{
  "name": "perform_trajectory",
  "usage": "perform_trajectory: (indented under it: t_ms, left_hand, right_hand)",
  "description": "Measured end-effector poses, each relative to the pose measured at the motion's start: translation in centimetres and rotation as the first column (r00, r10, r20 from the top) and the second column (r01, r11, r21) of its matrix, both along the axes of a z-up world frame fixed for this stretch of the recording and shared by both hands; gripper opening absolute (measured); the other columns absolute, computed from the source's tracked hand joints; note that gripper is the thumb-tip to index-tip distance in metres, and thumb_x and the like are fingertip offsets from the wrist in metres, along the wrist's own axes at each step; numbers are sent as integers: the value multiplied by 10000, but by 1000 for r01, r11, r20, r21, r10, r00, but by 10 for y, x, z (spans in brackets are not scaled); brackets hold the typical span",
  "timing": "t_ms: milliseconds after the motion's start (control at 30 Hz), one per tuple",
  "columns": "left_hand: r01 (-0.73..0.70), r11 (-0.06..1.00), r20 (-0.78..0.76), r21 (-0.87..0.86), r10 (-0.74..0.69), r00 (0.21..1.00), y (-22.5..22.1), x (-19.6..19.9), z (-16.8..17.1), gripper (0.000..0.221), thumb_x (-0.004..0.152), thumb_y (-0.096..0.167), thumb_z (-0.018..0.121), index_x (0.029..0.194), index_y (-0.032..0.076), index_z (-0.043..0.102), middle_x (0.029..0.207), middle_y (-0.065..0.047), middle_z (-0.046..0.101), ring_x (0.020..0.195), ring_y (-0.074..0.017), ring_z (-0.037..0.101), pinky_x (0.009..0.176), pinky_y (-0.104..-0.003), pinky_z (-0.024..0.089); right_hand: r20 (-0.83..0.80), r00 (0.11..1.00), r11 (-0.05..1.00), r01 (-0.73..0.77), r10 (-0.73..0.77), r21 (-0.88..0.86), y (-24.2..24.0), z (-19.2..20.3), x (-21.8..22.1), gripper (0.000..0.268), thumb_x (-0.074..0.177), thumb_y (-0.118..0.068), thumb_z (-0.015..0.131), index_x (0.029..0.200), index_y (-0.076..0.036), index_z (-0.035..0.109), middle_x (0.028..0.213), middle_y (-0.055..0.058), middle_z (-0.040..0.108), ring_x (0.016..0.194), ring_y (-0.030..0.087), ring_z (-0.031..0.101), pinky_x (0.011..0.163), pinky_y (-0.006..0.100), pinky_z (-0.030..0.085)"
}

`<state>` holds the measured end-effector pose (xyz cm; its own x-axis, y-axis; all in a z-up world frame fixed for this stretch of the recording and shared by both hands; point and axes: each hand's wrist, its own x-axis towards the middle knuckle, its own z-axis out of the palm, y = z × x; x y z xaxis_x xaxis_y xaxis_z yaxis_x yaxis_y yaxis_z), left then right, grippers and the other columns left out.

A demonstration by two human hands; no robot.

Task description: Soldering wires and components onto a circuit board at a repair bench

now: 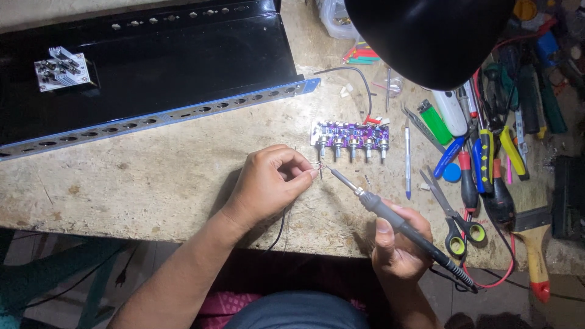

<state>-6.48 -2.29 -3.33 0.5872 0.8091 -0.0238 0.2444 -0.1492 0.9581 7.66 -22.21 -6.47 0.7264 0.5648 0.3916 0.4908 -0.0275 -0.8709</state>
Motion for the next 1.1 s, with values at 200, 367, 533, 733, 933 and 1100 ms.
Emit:
perform_trajectory:
  t_ms: [200, 367, 533, 733, 933, 1100]
  left_hand:
    - [0, 1000, 12, 5, 0, 1000, 0, 0, -2, 56, 774, 105, 794, 744, 143, 767, 745, 43, 719, 621, -27, 637, 583, -184, 528]
    - [0, 1000, 19, 3, 0, 1000, 0, 0, -4, 62, 780, 112, 804, 743, 141, 763, 727, 42, 704, 616, -27, 629, 578, -185, 520]
    - [4, 1000, 25, 27, -5, 1000, 0, 0, -4, 73, 784, 114, 803, 736, 146, 758, 726, 44, 696, 616, -29, 617, 578, -190, 515]
    - [19, 999, 27, 49, -21, 999, 1, -1, -5, 56, 783, 122, 802, 755, 151, 764, 742, 41, 708, 624, -33, 638, 597, -193, 524]
    - [24, 999, 41, 39, -26, 999, 1, -1, -6, 64, 790, 121, 816, 759, 140, 763, 749, 37, 708, 618, -29, 637, 600, -186, 526]
    - [82, 993, 65, 85, -88, 994, 4, -4, -12, 46, 818, 152, 829, 821, 152, 783, 773, 28, 696, 691, -54, 645, 628, -200, 518]
  right_hand:
    - [36, 999, 1000, -3, 3, 0, 1, 3, -2, 273, 966, -152, 637, 1159, 28, 566, 1079, 237, 703, 980, 309, 730, 924, 351, 589]
    - [8, 1000, 1000, -9, 10, -24, 0, 4, -1, 285, 967, -177, 642, 1159, 20, 567, 1087, 236, 708, 991, 308, 734, 905, 351, 585]
    - [-23, 1000, 1000, -17, 17, -7, -1, 0, 0, 279, 970, -169, 642, 1170, 5, 557, 1111, 236, 698, 1022, 315, 732, 953, 363, 584]
    - [6, 1000, 1000, -10, 10, 1, 0, 2, -2, 281, 974, -151, 636, 1187, 12, 551, 1105, 250, 704, 984, 305, 735, 891, 338, 590]
    - [4, 1000, 1000, -2, 1, 13, 0, 1, -2, 284, 962, -171, 654, 1167, 1, 559, 1099, 230, 703, 998, 302, 731, 971, 357, 577]
    - [62, 997, 997, 51, -54, 55, 0, -1, 0, 305, 952, -165, 636, 1151, 54, 562, 1059, 265, 691, 968, 325, 720, 942, 372, 593]
